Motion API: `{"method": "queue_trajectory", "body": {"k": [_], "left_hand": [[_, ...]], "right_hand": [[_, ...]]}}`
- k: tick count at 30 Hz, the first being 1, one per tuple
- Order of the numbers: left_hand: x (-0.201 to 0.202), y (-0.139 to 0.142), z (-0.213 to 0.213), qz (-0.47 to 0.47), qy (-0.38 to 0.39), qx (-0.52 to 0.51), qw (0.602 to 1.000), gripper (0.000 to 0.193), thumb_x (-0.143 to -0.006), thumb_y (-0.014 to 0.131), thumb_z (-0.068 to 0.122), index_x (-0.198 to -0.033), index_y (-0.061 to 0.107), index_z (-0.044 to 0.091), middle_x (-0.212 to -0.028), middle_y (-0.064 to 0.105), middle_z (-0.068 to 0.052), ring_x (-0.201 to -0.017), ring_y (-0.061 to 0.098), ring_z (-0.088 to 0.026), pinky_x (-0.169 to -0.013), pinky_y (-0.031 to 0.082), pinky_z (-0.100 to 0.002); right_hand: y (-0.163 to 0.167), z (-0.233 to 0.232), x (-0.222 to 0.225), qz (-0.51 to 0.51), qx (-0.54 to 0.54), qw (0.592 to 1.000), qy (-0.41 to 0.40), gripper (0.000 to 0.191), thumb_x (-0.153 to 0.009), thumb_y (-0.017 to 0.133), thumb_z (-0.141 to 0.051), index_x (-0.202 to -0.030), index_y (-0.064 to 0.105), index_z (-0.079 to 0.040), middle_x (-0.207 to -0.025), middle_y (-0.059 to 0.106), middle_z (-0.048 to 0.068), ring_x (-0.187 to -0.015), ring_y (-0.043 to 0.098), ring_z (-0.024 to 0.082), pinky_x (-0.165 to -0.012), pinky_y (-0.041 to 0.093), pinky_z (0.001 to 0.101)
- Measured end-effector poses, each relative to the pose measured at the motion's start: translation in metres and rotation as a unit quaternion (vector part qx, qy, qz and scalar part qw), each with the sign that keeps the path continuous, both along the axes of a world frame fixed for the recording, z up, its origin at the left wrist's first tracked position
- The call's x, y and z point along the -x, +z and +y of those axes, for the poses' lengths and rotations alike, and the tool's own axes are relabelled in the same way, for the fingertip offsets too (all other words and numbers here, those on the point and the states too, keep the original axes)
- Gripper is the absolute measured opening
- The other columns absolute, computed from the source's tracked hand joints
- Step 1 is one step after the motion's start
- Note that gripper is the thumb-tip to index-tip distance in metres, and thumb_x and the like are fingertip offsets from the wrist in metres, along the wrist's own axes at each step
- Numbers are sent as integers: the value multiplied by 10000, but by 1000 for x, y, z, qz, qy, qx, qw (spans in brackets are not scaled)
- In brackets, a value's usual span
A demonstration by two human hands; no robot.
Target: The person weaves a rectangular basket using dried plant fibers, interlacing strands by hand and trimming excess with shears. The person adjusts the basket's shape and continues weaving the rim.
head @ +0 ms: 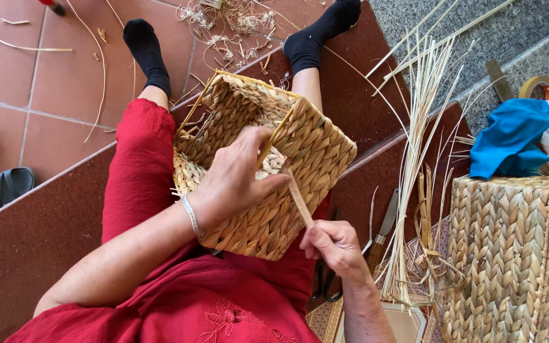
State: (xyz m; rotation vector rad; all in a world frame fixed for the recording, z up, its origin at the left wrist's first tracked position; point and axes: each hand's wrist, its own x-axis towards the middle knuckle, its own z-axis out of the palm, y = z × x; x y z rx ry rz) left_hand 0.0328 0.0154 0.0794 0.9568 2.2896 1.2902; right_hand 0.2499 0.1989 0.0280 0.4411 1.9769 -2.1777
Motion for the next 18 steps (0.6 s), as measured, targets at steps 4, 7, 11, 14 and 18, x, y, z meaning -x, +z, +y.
{"method": "queue_trajectory", "body": {"k": [4,7,11,14,18], "left_hand": [[-21,13,-10,291,-3,-16,957,718,-823,799,362,-1370,497,10,-1256,548,-217,-1199,515,-362,-1030,409,-497],[-36,15,-8,369,-93,35,924,554,-800,702,268,-1275,573,14,-1217,577,-193,-1185,520,-313,-1017,408,-481],[-41,14,-8,365,-184,52,911,444,-829,606,187,-1184,620,-80,-1179,591,-197,-1130,540,-302,-1033,445,-440],[-43,15,-11,369,-202,27,907,396,-808,603,191,-1095,661,-77,-1111,603,-190,-1069,554,-307,-1006,460,-448],[-47,14,-11,427,-171,10,888,356,-790,605,220,-978,686,-72,-1040,618,-208,-993,579,-318,-965,495,-439]], "right_hand": [[7,3,-1,112,117,987,1,429,-1089,554,-255,-788,699,13,-768,662,69,-657,590,126,-575,489,280],[16,-2,11,195,14,979,55,413,-1091,593,-288,-825,730,-3,-792,645,76,-707,535,126,-646,458,283],[23,5,63,335,-288,897,-22,210,-1116,581,-250,-959,681,-154,-950,695,38,-918,635,140,-821,550,306],[29,8,103,343,-501,791,-77,115,-953,754,-190,-1044,726,-125,-1114,681,81,-1075,595,219,-917,527,386],[45,5,126,336,-532,776,-37,271,-828,892,-165,-1038,724,-126,-1167,621,68,-1129,555,244,-945,516,390]]}}
